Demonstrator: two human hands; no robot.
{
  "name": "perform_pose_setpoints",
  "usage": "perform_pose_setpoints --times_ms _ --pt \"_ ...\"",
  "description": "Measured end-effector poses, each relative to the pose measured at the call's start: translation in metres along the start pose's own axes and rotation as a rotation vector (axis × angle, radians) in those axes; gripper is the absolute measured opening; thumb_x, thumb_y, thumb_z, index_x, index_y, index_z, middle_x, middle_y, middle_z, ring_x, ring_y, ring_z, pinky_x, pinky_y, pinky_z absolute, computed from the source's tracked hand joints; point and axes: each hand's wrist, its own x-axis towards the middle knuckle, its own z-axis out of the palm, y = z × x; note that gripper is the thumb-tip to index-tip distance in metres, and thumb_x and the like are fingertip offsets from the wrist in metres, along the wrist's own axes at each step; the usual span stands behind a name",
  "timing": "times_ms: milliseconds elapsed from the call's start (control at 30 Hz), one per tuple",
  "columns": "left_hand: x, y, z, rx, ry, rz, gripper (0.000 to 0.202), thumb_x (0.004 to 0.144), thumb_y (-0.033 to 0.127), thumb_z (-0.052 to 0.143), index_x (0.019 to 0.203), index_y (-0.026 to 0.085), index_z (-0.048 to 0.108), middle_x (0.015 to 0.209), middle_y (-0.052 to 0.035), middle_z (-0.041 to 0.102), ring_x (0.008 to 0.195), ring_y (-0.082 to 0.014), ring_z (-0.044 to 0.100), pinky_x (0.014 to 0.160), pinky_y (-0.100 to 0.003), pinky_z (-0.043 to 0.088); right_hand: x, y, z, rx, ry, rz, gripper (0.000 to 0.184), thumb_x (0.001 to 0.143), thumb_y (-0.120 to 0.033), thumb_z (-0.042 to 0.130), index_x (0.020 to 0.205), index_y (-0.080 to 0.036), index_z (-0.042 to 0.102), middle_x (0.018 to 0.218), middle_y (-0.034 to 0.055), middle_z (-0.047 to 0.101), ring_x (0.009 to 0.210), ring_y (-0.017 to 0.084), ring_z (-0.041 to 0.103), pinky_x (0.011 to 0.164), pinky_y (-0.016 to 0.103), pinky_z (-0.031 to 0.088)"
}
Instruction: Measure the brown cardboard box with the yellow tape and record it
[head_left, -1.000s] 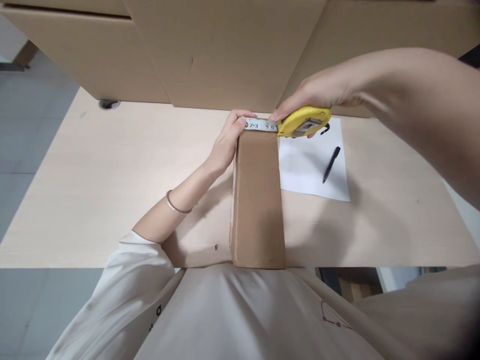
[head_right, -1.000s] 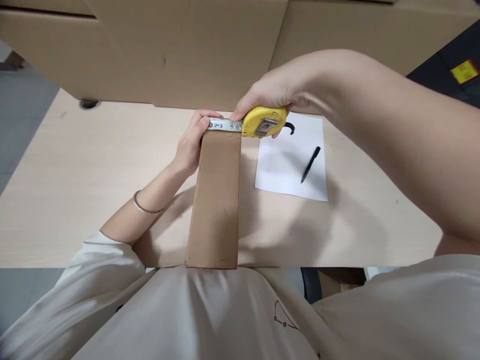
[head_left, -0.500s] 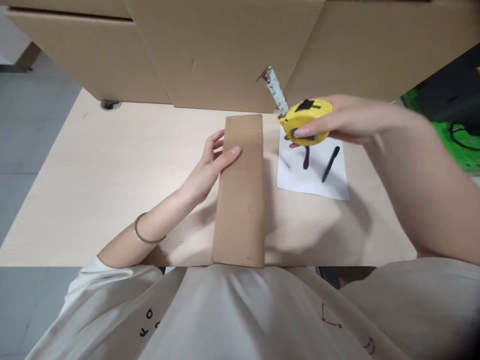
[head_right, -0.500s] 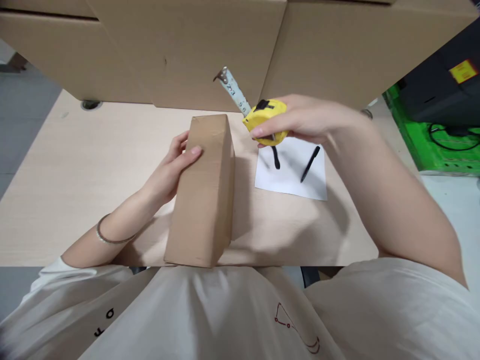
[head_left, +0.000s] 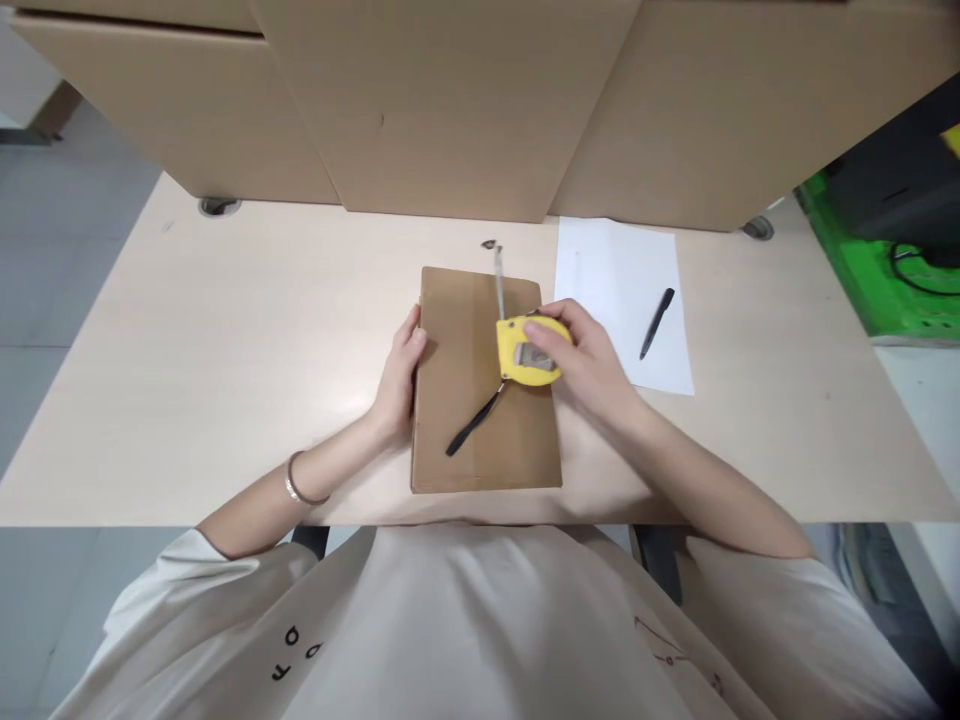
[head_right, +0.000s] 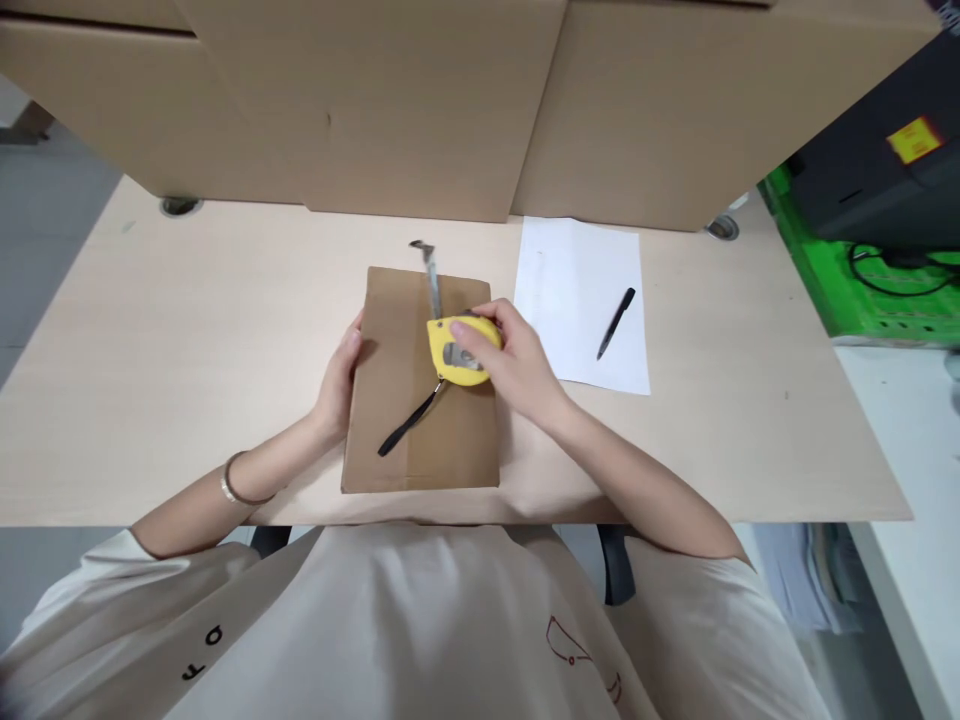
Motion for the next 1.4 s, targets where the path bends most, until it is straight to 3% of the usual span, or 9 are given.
perform_pose_setpoints --times_ms 167,400,533,667,733,800,933,1200,1400 --pt "-0.005 -0.003 0.006 -0.041 0.022 -0.081 0.065 0.088 0.043 0.073 0.150 0.034 0.054 0.172 -0.0036 0.045 0.157 -0.0353 0.047 0.129 -0.053 0.042 0.003 0.014 0.006 -0.358 0.101 -0.214 0.051 0.093 -0.072 0.058 0.088 -0.022 0.069 0.097 0.0075 0.066 0.103 0.026 0.060 0.099 0.046 0.049" --pt "-0.002 -0.010 0.005 -0.009 0.056 -0.052 0.059 0.088 0.038 0.067 0.147 0.034 0.057 0.169 0.0008 0.049 0.161 -0.0308 0.041 0.131 -0.046 0.040 0.004 0.023 0.012 -0.488 0.197 -0.219 0.070 0.096 -0.085 0.044 0.085 -0.026 0.081 0.084 0.0084 0.063 0.097 0.028 0.058 0.098 0.051 0.046" --pt "-0.001 -0.009 0.006 -0.020 0.075 -0.074 0.060 0.087 0.036 0.067 0.146 0.035 0.057 0.171 0.0018 0.047 0.162 -0.0302 0.039 0.131 -0.045 0.040 0.003 0.025 0.011 -0.552 0.255 -0.282 0.064 0.099 -0.079 0.045 0.106 -0.025 0.079 0.094 0.0083 0.066 0.100 0.027 0.061 0.100 0.050 0.047" --pt "-0.001 -0.009 0.004 -0.031 0.092 -0.084 0.062 0.085 0.035 0.069 0.146 0.034 0.057 0.172 0.0010 0.045 0.163 -0.0299 0.037 0.131 -0.045 0.039 0.003 0.039 -0.017 -0.616 0.298 -0.377 0.057 0.108 -0.063 0.036 0.130 -0.021 0.067 0.123 0.0141 0.068 0.118 0.028 0.064 0.104 0.047 0.052" --pt "-0.001 -0.010 0.003 -0.030 0.095 -0.077 0.061 0.085 0.036 0.070 0.144 0.035 0.057 0.172 0.0016 0.045 0.164 -0.0299 0.036 0.132 -0.044 0.038 0.000 0.054 -0.036 -0.717 0.253 -0.355 0.058 0.109 -0.057 0.034 0.137 -0.017 0.064 0.137 0.0177 0.067 0.133 0.031 0.060 0.113 0.051 0.050" --pt "-0.001 -0.010 0.003 -0.029 0.091 -0.073 0.061 0.084 0.036 0.071 0.144 0.035 0.058 0.172 0.0017 0.046 0.164 -0.0301 0.035 0.132 -0.044 0.038 -0.006 0.071 -0.051 -0.832 0.116 -0.274 0.064 0.108 -0.054 0.034 0.149 -0.011 0.058 0.154 0.0204 0.058 0.152 0.035 0.047 0.126 0.056 0.039" --pt "-0.001 -0.010 0.003 -0.019 0.101 -0.069 0.059 0.086 0.036 0.071 0.143 0.034 0.058 0.172 0.0014 0.046 0.165 -0.0299 0.032 0.132 -0.044 0.038 -0.028 0.099 -0.061 -0.924 -0.131 -0.180 0.069 0.109 -0.049 0.030 0.163 -0.008 0.046 0.171 0.0167 0.036 0.163 0.034 0.030 0.135 0.059 0.025" --pt "-0.001 -0.009 0.005 -0.035 0.137 -0.054 0.062 0.082 0.032 0.070 0.142 0.028 0.057 0.171 -0.0030 0.046 0.164 -0.0296 0.034 0.131 -0.043 0.040 -0.084 0.113 -0.050 -0.826 -0.193 -0.337 0.059 0.111 -0.030 0.030 0.164 -0.011 0.046 0.169 0.0131 0.040 0.162 0.029 0.032 0.133 0.057 0.031" --pt "0.001 -0.011 0.003 -0.027 0.112 -0.049 0.060 0.082 0.033 0.069 0.141 0.031 0.058 0.171 -0.0015 0.046 0.163 -0.0297 0.036 0.131 -0.044 0.039 -0.105 0.115 -0.044 -0.761 -0.132 -0.408 0.054 0.111 -0.024 0.036 0.162 -0.015 0.050 0.164 0.0122 0.048 0.160 0.029 0.039 0.129 0.056 0.040"
